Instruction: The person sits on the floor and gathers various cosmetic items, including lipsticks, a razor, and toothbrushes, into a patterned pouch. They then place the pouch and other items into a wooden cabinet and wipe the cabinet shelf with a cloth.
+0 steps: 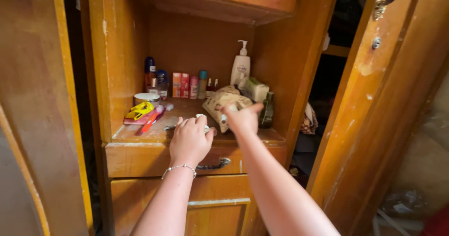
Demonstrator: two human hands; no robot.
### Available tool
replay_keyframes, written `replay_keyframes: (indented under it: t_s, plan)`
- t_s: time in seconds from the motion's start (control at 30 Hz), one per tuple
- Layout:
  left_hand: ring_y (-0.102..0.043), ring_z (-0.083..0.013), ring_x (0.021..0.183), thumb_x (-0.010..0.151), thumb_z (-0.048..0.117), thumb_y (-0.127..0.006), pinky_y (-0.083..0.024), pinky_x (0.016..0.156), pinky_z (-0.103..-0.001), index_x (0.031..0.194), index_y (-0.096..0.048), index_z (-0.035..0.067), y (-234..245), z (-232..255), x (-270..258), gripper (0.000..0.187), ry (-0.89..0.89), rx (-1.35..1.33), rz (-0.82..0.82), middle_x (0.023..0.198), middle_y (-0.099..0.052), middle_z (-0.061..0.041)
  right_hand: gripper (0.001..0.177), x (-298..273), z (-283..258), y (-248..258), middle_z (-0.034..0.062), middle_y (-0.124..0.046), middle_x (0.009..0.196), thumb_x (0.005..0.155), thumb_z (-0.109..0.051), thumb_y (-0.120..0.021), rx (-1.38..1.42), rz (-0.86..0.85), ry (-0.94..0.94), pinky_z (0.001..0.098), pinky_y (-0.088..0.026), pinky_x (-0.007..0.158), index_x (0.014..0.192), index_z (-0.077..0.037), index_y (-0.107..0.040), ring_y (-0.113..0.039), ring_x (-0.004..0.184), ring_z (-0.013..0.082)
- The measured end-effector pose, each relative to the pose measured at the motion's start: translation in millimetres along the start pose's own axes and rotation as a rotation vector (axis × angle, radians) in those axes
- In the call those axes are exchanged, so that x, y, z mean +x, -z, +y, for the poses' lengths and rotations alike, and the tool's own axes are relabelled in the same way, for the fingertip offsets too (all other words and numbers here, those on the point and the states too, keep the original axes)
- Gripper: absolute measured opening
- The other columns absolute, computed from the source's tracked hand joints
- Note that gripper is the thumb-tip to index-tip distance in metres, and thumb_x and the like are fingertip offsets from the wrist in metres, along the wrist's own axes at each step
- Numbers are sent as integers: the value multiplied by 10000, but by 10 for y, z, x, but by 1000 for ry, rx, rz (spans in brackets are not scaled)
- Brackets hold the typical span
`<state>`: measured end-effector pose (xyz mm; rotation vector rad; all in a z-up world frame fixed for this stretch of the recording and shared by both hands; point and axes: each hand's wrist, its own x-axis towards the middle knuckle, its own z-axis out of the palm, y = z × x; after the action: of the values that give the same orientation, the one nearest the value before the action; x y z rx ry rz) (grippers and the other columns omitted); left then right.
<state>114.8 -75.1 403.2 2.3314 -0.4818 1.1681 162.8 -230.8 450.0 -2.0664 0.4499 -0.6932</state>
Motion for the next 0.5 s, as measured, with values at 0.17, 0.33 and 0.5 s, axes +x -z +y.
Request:
replay_keyframes:
  t_s: [0.17,0.33,0.5]
  plan:
    - [-656,-375,999,842,301,-721,-423,1082,-495,1059,-631,47,-9,-7,-1,346,-11,20,-3,943,-698,-181,770,-407,-263,-174,305,-567,1269,806,-298,-815,0,179,351,486,-573,859,1335,-23,-329,-665,1032,455]
    - [-657,-371,1021,845,289,-716,-417,1091,-485,1040,-636,34,-30,-41,8,330,20,30,-25,966,-703,-186,726,-527,-388,-214,260,-559,1254,738,-220,-847,-53,168,404,503,-565,826,1256,-67,-362,-651,1012,463]
    - [-664,-375,957,839,294,-717,-448,1030,-489,1090,-635,20,-55,-51,-19,380,-36,13,53,917,-703,-184,718,-314,-245,-143,243,-658,1133,745,-245,-846,35,221,341,484,-575,847,1241,-27,-374,-679,1014,439]
